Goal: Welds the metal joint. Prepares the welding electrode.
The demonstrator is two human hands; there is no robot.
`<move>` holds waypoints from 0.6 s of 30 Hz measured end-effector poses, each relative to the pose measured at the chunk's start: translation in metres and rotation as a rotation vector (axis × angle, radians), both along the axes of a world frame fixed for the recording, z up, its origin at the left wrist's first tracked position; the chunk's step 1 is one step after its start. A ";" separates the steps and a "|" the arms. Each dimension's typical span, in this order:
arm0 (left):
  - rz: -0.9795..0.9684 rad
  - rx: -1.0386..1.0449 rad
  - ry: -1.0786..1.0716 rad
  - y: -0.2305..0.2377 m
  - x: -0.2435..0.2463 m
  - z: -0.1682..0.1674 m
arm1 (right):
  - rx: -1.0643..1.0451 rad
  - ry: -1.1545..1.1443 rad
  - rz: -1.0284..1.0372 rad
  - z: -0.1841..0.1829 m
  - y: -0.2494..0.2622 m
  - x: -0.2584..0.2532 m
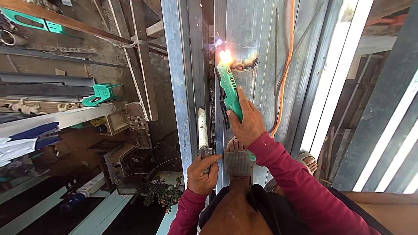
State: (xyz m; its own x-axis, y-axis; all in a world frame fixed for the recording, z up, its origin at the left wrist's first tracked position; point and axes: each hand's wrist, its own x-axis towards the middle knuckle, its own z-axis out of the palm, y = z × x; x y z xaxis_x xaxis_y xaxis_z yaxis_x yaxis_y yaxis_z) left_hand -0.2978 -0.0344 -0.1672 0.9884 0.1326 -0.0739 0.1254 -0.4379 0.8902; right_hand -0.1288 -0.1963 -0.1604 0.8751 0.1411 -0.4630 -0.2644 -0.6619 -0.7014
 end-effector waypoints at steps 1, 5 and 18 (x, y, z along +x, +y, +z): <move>0.001 0.001 0.000 0.000 0.000 0.000 | 0.002 -0.006 0.001 0.000 0.000 0.000; -0.010 0.031 0.032 0.001 0.000 0.002 | -0.021 0.000 0.006 0.005 -0.001 -0.002; -0.013 0.006 0.027 0.002 0.001 0.004 | 0.037 -0.039 0.006 -0.002 -0.005 -0.004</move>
